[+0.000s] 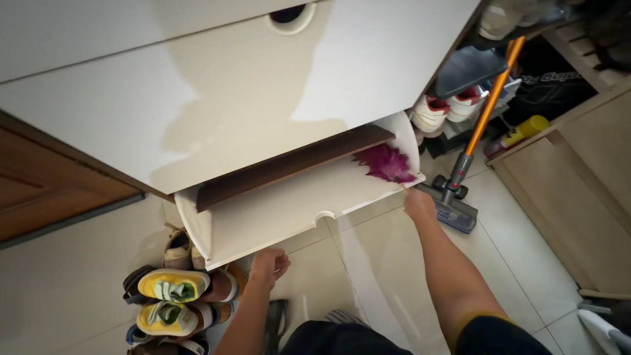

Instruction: The person removes multiple pairs of shoes from a white shoe cabinet, places them on the floor, and then uses a feather duster to clean the empty shelves before returning the shoes to the cabinet.

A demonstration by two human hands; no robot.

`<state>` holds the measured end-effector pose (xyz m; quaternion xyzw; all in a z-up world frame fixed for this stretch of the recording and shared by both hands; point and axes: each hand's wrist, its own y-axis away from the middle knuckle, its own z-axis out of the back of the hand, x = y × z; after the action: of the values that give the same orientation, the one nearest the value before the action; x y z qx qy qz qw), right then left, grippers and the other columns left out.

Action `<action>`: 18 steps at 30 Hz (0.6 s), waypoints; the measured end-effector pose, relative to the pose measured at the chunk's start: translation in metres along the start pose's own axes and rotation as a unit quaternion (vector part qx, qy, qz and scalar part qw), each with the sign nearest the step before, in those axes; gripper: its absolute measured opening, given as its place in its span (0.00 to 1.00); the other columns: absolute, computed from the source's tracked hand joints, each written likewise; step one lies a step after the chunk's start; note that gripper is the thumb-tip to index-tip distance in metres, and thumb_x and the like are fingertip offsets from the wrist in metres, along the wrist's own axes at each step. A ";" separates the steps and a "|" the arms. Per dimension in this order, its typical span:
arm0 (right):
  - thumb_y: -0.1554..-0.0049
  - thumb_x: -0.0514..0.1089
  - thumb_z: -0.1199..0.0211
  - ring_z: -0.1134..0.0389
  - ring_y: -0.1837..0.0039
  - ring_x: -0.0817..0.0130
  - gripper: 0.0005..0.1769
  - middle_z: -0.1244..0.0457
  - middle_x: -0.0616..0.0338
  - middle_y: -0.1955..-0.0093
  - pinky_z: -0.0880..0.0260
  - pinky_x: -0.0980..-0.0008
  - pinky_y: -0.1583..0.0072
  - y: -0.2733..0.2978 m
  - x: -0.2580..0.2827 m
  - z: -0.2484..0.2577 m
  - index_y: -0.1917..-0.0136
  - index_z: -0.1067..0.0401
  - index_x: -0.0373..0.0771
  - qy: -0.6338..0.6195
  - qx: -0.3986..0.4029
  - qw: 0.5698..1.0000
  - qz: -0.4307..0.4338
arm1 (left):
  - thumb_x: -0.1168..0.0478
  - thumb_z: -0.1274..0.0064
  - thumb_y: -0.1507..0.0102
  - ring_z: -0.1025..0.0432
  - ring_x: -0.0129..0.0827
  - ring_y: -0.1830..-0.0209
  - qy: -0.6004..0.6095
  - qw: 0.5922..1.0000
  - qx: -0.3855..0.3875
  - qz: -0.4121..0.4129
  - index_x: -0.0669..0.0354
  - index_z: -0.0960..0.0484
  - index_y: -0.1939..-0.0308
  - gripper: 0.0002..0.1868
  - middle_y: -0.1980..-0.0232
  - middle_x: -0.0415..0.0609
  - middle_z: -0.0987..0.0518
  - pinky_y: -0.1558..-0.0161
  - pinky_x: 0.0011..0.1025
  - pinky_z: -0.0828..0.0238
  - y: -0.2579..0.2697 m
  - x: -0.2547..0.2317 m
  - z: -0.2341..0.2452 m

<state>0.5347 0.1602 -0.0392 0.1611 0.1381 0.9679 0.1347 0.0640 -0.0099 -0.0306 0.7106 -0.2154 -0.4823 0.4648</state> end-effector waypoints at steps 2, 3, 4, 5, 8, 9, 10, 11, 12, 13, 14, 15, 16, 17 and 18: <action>0.44 0.39 0.39 0.28 0.42 0.44 0.32 0.31 0.40 0.44 0.29 0.51 0.40 0.008 -0.007 -0.002 0.27 0.31 0.59 0.022 0.000 1.000 -0.002 | 0.62 0.46 0.40 0.24 0.41 0.62 -0.020 1.000 0.006 -0.010 0.63 0.22 0.62 0.07 0.64 0.52 0.20 0.55 0.37 0.23 0.007 -0.010 -0.007; 0.46 0.40 0.36 0.29 0.42 0.43 0.32 0.31 0.41 0.44 0.29 0.51 0.40 0.015 -0.007 -0.006 0.28 0.30 0.55 0.051 -0.005 0.999 0.008 | 0.63 0.46 0.39 0.24 0.41 0.62 -0.032 0.999 -0.001 -0.013 0.62 0.22 0.61 0.07 0.63 0.52 0.20 0.55 0.37 0.23 0.011 -0.015 -0.008; 0.48 0.41 0.33 0.29 0.41 0.43 0.32 0.31 0.41 0.44 0.29 0.51 0.40 0.019 -0.007 -0.007 0.30 0.30 0.51 0.082 -0.010 0.996 0.022 | 0.63 0.46 0.38 0.24 0.41 0.62 -0.039 0.999 -0.008 -0.017 0.62 0.22 0.60 0.07 0.62 0.53 0.20 0.54 0.36 0.23 0.016 -0.020 -0.008; 0.49 0.40 0.33 0.29 0.42 0.43 0.38 0.31 0.41 0.45 0.29 0.50 0.41 0.028 -0.002 -0.014 0.26 0.35 0.55 0.075 0.016 0.997 0.015 | 0.63 0.46 0.38 0.24 0.41 0.62 -0.047 0.999 -0.015 -0.022 0.61 0.22 0.59 0.07 0.61 0.54 0.20 0.54 0.36 0.24 0.020 -0.023 -0.007; 0.47 0.37 0.37 0.28 0.46 0.44 0.44 0.30 0.42 0.49 0.29 0.50 0.42 0.067 0.034 -0.049 0.19 0.43 0.53 0.073 0.053 0.993 0.076 | 0.63 0.49 0.36 0.25 0.42 0.61 -0.019 1.000 -0.016 -0.019 0.60 0.23 0.54 0.08 0.57 0.52 0.22 0.54 0.38 0.26 0.025 -0.033 0.001; 0.49 0.38 0.34 0.29 0.44 0.45 0.48 0.31 0.43 0.48 0.30 0.51 0.41 0.083 0.049 -0.063 0.18 0.46 0.54 0.074 0.065 0.986 0.134 | 0.64 0.51 0.36 0.24 0.42 0.61 -0.024 0.999 -0.019 -0.025 0.59 0.22 0.53 0.08 0.56 0.51 0.22 0.54 0.37 0.25 0.026 -0.035 0.007; 0.52 0.38 0.32 0.30 0.43 0.46 0.53 0.32 0.43 0.46 0.31 0.51 0.40 0.099 0.073 -0.076 0.17 0.48 0.55 0.075 0.077 0.976 0.192 | 0.64 0.52 0.36 0.24 0.41 0.61 -0.029 0.999 -0.021 -0.029 0.58 0.22 0.52 0.09 0.54 0.50 0.22 0.54 0.37 0.25 0.028 -0.037 0.011; 0.61 0.39 0.25 0.33 0.39 0.47 0.58 0.34 0.45 0.41 0.32 0.53 0.38 0.118 0.092 -0.088 0.20 0.46 0.49 0.035 0.097 0.958 0.268 | 0.65 0.53 0.36 0.24 0.41 0.60 -0.033 0.999 -0.024 -0.034 0.57 0.22 0.51 0.10 0.52 0.49 0.22 0.54 0.36 0.24 0.028 -0.037 0.016; 0.65 0.45 0.22 0.32 0.33 0.49 0.33 0.36 0.42 0.32 0.32 0.56 0.32 0.130 0.119 -0.097 0.48 0.31 0.37 0.076 -0.041 0.871 0.484 | 0.64 0.54 0.35 0.24 0.41 0.60 -0.034 0.998 -0.026 -0.040 0.57 0.22 0.50 0.11 0.52 0.49 0.21 0.54 0.36 0.25 0.028 -0.038 0.023; 0.62 0.43 0.26 0.31 0.35 0.49 0.30 0.35 0.42 0.35 0.31 0.56 0.34 0.147 0.147 -0.106 0.45 0.31 0.39 0.018 0.065 0.920 0.387 | 0.63 0.54 0.35 0.24 0.41 0.61 -0.034 0.998 -0.029 -0.045 0.56 0.22 0.50 0.11 0.52 0.49 0.21 0.55 0.36 0.25 0.027 -0.040 0.029; 0.58 0.42 0.31 0.30 0.38 0.49 0.28 0.34 0.42 0.37 0.30 0.56 0.36 0.165 0.177 -0.112 0.42 0.31 0.40 -0.022 0.122 0.933 0.337 | 0.63 0.55 0.35 0.24 0.40 0.61 -0.033 0.998 -0.033 -0.050 0.56 0.22 0.49 0.11 0.52 0.49 0.21 0.55 0.36 0.25 0.027 -0.040 0.037; 0.54 0.41 0.36 0.29 0.40 0.49 0.27 0.32 0.42 0.40 0.29 0.56 0.38 0.184 0.208 -0.110 0.40 0.30 0.42 -0.054 0.178 0.940 0.285 | 0.63 0.55 0.35 0.24 0.40 0.61 -0.030 0.997 -0.040 -0.057 0.56 0.22 0.49 0.12 0.52 0.49 0.21 0.56 0.36 0.25 0.026 -0.039 0.045; 0.50 0.40 0.41 0.28 0.43 0.49 0.26 0.31 0.41 0.43 0.29 0.57 0.41 0.204 0.236 -0.102 0.37 0.30 0.43 -0.067 0.224 0.942 0.241 | 0.63 0.55 0.35 0.24 0.40 0.62 -0.026 0.996 -0.049 -0.064 0.56 0.22 0.49 0.12 0.52 0.49 0.21 0.56 0.36 0.25 0.025 -0.037 0.054; 0.46 0.39 0.45 0.27 0.45 0.49 0.26 0.30 0.41 0.45 0.28 0.57 0.43 0.222 0.258 -0.091 0.34 0.30 0.45 -0.080 0.258 0.940 0.208 | 0.62 0.55 0.35 0.24 0.39 0.62 -0.023 0.996 -0.058 -0.070 0.57 0.22 0.49 0.12 0.52 0.49 0.21 0.57 0.35 0.25 0.024 -0.034 0.063; 0.43 0.37 0.50 0.26 0.47 0.49 0.26 0.29 0.41 0.48 0.27 0.57 0.45 0.240 0.282 -0.082 0.32 0.30 0.46 -0.087 0.282 0.937 0.188 | 0.63 0.55 0.35 0.25 0.39 0.64 -0.012 0.995 -0.064 -0.071 0.56 0.22 0.49 0.12 0.53 0.50 0.21 0.58 0.35 0.26 0.023 -0.034 0.072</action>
<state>0.1970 0.0058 0.0381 0.2986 0.3608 0.8791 -0.0889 -0.0114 -0.0273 -0.0015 0.6874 -0.1383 -0.5352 0.4710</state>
